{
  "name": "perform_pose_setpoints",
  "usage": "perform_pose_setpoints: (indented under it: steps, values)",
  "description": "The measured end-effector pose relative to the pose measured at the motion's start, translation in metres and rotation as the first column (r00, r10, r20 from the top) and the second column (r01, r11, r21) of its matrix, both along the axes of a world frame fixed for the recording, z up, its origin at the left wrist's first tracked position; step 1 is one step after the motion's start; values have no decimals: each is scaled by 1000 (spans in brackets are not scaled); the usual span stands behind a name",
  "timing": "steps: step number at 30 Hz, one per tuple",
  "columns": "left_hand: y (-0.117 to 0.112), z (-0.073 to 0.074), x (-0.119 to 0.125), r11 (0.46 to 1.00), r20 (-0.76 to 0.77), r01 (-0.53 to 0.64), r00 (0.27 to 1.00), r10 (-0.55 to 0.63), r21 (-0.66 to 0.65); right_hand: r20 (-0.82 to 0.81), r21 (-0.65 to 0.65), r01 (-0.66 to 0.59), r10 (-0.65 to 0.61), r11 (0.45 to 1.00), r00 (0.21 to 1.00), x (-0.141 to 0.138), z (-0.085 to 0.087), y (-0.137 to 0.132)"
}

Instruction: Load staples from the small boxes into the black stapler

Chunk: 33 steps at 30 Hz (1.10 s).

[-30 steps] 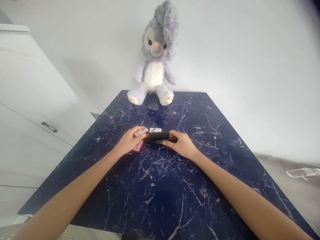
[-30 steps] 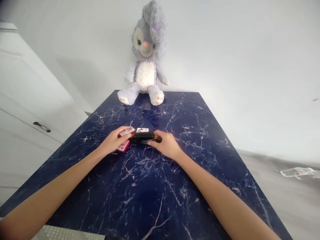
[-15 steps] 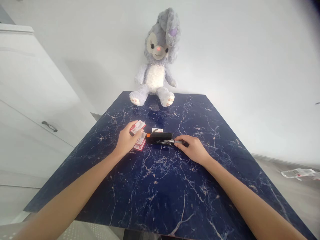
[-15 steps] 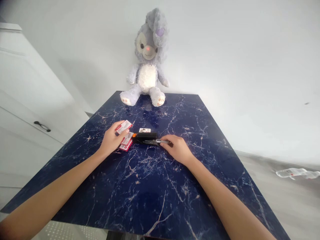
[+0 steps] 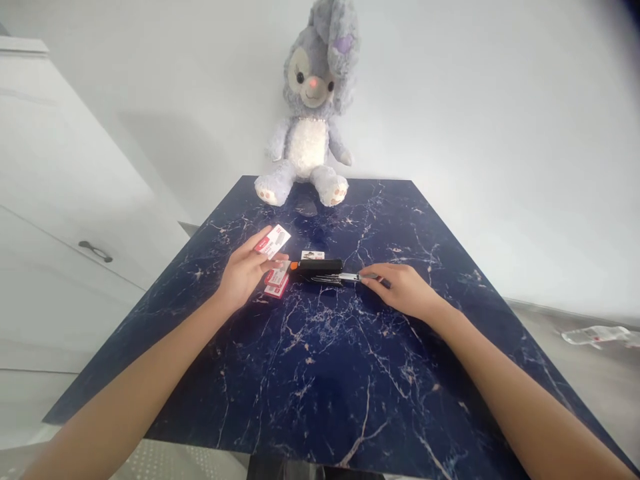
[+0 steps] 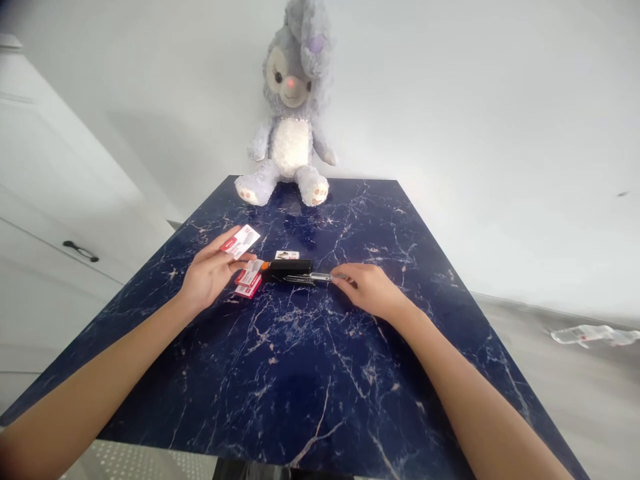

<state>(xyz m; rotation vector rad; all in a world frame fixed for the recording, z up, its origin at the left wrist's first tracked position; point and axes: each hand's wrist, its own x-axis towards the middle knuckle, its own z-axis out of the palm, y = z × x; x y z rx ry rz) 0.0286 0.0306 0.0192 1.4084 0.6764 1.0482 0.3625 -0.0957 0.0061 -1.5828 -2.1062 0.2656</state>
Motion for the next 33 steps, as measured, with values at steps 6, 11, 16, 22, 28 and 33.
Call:
perform_pose_setpoints:
  steps: [6,11,16,22,28,33]
  values:
    - [-12,10,0,960,36,226,974,-223,-168,-75,119,92,-84,989,994,-1,3,-1]
    - [-24,11,2,902,-28,362,925,-379,-234,-2,308,-81,86,948,996,-14,6,-4]
    - [-30,3,8,886,-152,359,898,-414,-294,-65,450,-23,59,893,996,-32,11,-14]
    - [-40,-7,19,896,-226,308,893,-389,-321,-139,490,-68,155,869,978,-58,12,-23]
    - [-46,-8,23,901,-237,303,894,-381,-309,-136,490,-75,162,868,977,-60,8,-22]
    - [-47,-10,23,851,-261,414,825,-501,-324,-93,480,-165,237,862,967,-65,6,-22]
